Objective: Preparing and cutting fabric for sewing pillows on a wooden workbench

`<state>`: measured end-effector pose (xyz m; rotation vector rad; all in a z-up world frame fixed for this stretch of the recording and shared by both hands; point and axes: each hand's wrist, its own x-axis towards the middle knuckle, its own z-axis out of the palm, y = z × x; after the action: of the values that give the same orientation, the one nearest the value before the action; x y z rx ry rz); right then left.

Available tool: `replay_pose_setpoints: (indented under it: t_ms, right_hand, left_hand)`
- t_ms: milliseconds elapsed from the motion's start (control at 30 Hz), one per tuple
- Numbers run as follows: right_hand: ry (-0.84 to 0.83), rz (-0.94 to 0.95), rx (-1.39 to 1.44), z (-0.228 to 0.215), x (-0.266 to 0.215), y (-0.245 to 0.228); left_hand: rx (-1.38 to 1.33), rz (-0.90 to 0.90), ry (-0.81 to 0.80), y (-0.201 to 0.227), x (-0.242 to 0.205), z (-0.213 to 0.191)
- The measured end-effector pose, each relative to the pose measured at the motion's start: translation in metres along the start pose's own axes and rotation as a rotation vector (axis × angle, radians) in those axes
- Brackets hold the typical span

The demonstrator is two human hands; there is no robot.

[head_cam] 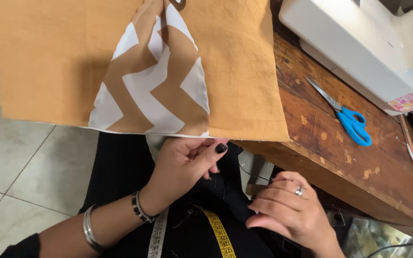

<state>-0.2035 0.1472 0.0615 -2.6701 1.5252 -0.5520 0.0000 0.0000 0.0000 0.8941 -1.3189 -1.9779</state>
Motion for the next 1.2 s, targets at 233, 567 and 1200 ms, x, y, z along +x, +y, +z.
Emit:
replay_pose_setpoints:
  t_ms: [233, 567, 1200]
  right_hand:
    - [0.145, 0.035, -0.085, -0.002, 0.0, -0.005]
    - [0.306, 0.463, -0.635, -0.062, -0.066, 0.077]
    - [0.214, 0.453, -0.337, -0.07, -0.019, 0.058]
  left_hand:
    - [0.275, 0.148, -0.035, -0.009, -0.019, -0.005]
    - [0.57, 0.49, -0.4, -0.044, -0.064, -0.067]
    - [1.203, 1.554, 0.479, -0.002, -0.02, -0.025]
